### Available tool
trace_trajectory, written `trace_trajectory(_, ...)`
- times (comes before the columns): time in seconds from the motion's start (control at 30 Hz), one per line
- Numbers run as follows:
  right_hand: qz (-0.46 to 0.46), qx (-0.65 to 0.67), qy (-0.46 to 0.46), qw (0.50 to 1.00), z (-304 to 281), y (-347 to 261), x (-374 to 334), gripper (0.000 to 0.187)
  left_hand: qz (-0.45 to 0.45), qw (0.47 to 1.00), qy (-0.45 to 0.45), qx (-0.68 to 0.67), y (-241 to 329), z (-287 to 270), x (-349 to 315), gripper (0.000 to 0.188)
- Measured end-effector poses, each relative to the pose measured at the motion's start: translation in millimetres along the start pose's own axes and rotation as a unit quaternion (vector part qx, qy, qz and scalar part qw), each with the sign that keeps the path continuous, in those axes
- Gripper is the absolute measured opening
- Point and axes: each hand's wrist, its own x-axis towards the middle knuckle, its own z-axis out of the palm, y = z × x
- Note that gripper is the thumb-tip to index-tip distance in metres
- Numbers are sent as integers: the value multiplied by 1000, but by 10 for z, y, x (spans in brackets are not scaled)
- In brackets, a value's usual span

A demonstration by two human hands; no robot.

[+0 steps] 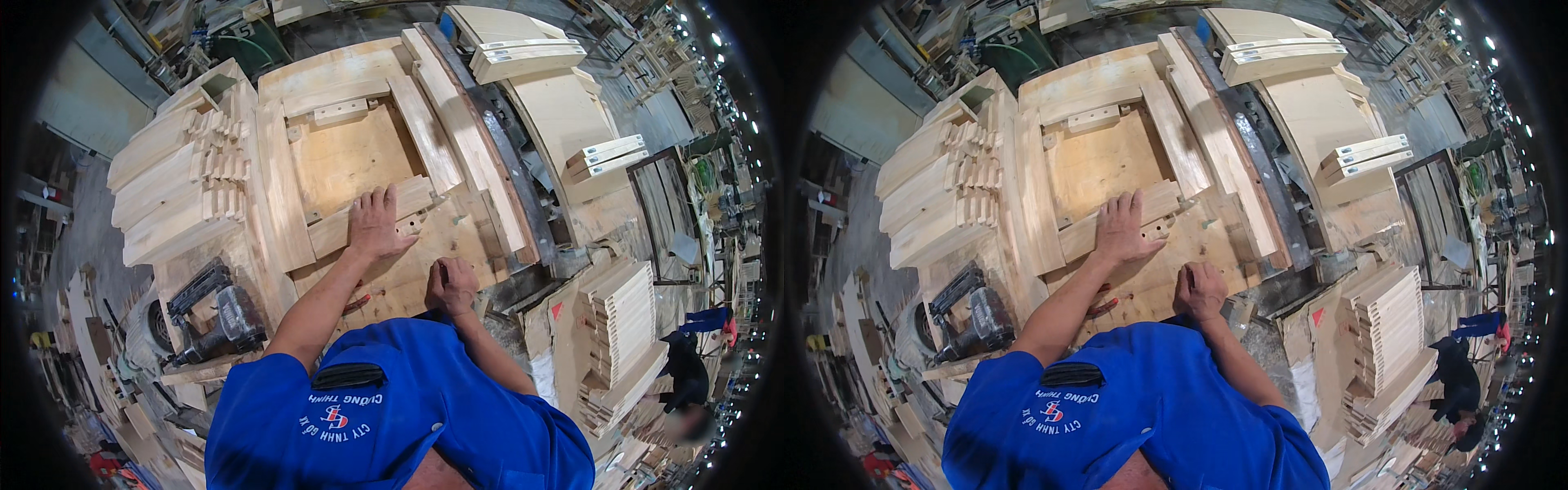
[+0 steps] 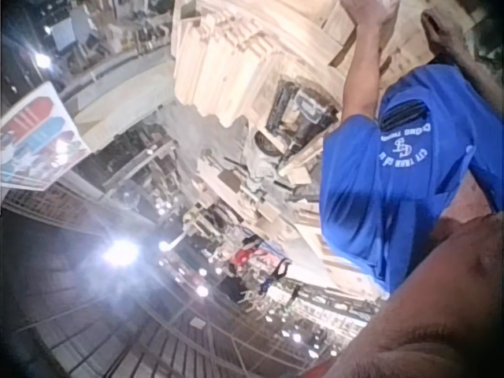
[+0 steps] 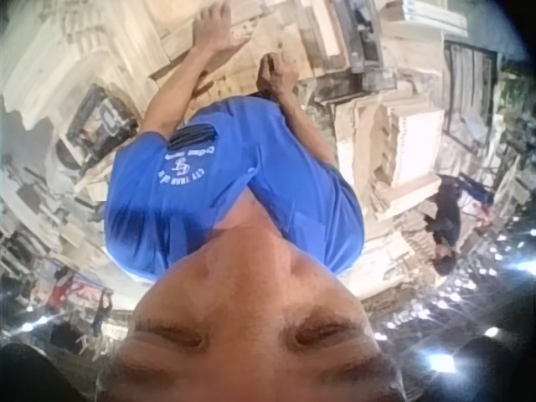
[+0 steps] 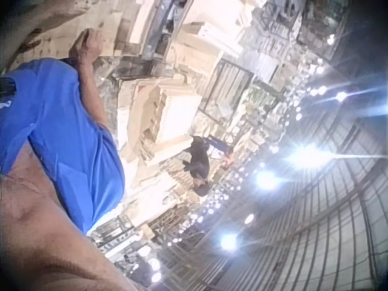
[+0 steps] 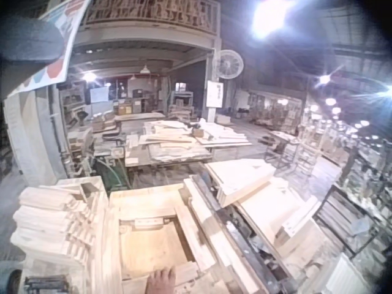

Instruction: The person assembles wooden frames by placing small wooden pieces into a jig and securing them with a nail gun. The person repeatedly picks up pieces, aligns them, and fastens them, then removes the completed frame and repeats the process.

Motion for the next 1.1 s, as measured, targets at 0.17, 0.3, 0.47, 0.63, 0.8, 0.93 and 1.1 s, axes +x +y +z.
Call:
trace_trajectory(0.17, 1, 4, -7, 1000, 7, 13, -2, 15, -4, 1000, -7, -16, 14, -37, 8, 118)
trace_trajectory(0.3, -6, -1, -9, 1000, 10, 3, 9, 15, -4, 1000, -5, -7, -22, -26, -2, 117)
trace_trajectory(0.47, -6, 3, -20, 1000, 12, 16, 9, 16, -14, 1000, -10, -17, 5, -48, -3, 117)
trace_trajectory(0.63, -10, -8, -24, 1000, 8, 18, 16, 17, -17, 1000, -12, -23, -6, -58, 2, 116)
trace_trajectory(0.8, -9, -18, -25, 1000, 1, 10, 20, 16, -13, 1000, -8, -27, -17, -42, -1, 117)
trace_trajectory(0.93, -8, -16, -24, 1000, 6, 12, 19, 16, -8, 1000, 8, -22, -21, -17, 2, 117)
trace_trajectory(1.1, -17, -14, -18, 1000, 14, 14, 19, 16, 9, 1000, 29, -10, -35, 13, -11, 115)
